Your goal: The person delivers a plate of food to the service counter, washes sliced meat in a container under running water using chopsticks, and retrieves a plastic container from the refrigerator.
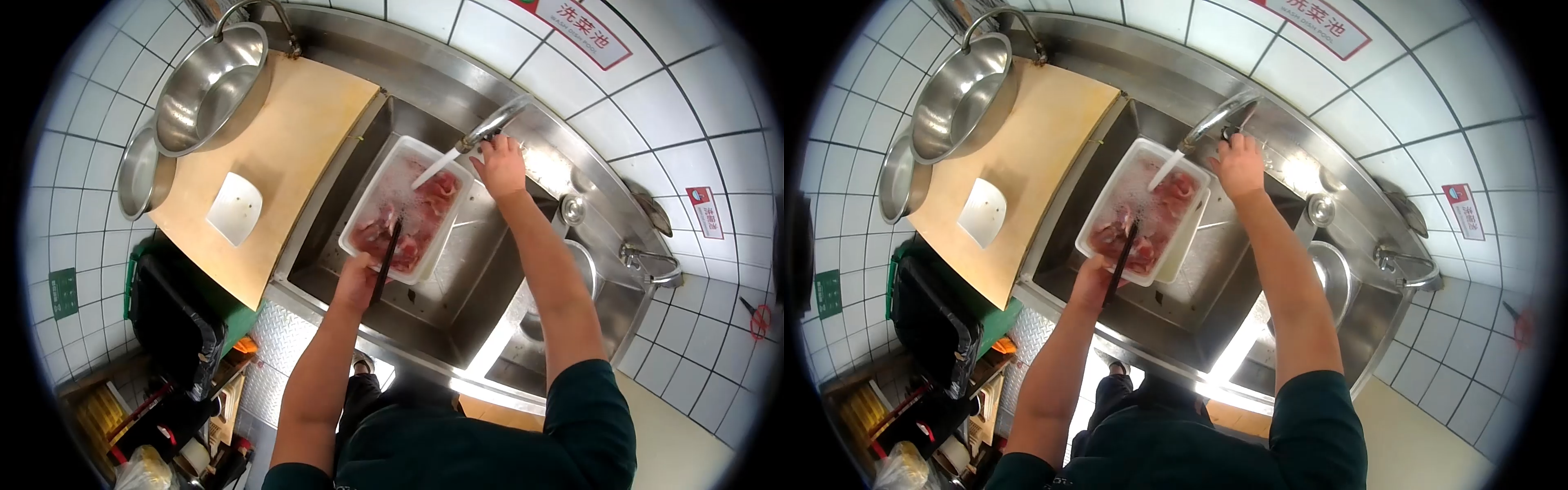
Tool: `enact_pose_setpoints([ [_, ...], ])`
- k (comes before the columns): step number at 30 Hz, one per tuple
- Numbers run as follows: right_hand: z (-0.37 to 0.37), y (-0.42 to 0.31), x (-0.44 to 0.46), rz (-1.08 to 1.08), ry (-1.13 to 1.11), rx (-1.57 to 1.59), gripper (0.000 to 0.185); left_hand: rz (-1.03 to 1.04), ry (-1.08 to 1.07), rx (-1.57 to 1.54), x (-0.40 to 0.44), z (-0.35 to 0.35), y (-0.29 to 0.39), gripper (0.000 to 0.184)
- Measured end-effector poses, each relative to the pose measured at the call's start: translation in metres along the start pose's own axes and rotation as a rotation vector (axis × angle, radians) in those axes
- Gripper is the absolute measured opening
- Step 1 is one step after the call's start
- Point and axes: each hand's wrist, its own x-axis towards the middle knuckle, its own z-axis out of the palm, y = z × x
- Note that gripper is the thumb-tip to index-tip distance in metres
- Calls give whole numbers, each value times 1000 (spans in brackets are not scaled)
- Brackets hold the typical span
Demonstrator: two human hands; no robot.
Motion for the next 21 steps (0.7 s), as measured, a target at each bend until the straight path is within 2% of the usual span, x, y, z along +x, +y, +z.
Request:
enact_pose_setpoints([
  [5, 15, 7, 6, -31, 41, -47, 26, -27, 147, 17, 6, -12, -13, 55],
  [11, 11, 4, 8, -54, 45, -61, 24, 21, 130, -49, 18, -29, -28, 42],
  [18, 8, 6, 9, -85, 57, -71, 21, -8, 131, -57, 31, -47, -38, 41],
  [21, 2, 4, 9, -33, 91, 4, 19, -11, 139, -54, 30, -47, -39, 41],
])
